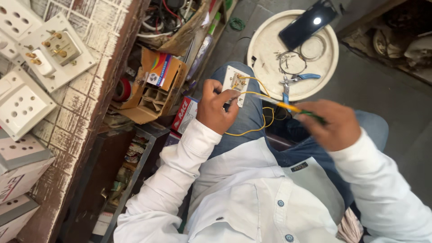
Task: The person sits on the floor and wires a white electrical socket using a yellow wire. They use pliers to strip the wire ends and a screwdriver to secure the connections to the socket terminals.
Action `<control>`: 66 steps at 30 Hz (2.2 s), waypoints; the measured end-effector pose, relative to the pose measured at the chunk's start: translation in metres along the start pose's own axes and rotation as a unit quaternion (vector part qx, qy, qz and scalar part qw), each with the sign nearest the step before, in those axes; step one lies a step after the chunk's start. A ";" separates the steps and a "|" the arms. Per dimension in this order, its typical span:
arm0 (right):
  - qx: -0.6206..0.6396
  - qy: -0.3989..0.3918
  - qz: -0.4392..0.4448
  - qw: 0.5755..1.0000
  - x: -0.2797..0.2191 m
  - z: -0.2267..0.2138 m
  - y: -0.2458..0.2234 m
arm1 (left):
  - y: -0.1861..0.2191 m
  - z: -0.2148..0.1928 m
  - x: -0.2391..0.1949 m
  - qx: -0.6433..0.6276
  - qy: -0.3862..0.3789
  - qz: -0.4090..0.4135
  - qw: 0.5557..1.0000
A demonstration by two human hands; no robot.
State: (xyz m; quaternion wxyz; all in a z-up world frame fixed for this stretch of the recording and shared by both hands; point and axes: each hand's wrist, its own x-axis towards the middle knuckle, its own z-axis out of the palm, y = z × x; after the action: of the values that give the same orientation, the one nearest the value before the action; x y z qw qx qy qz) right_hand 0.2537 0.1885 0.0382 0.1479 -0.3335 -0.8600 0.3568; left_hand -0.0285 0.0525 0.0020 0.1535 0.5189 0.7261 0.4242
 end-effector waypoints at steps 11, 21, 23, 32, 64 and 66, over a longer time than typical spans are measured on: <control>-0.166 0.026 -0.163 0.972 0.027 0.000 -0.082 | -0.002 -0.003 -0.006 0.005 0.012 0.048 0.999; -0.127 -0.017 -0.116 0.985 0.027 0.005 -0.065 | -0.001 -0.003 -0.006 0.012 -0.001 0.033 0.999; -0.120 -0.031 -0.117 0.985 0.032 0.003 -0.063 | -0.001 -0.002 -0.006 0.011 -0.003 0.034 0.999; -0.229 -0.099 -0.128 0.960 0.051 -0.007 -0.077 | -0.005 -0.001 -0.003 0.013 -0.006 0.041 0.999; -0.302 -0.183 -0.162 0.922 0.052 0.001 -0.097 | -0.011 0.001 -0.009 0.009 -0.024 0.028 0.999; -0.278 -0.194 -0.115 0.934 0.055 0.005 -0.095 | -0.009 -0.001 -0.006 0.017 -0.022 0.039 0.999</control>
State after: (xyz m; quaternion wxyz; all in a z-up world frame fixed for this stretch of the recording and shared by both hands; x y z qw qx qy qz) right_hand 0.1668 0.1733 0.1035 -0.0801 -0.1843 -0.9692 0.1421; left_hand -0.0319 0.0458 -0.0055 0.1441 0.5589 0.7088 0.4056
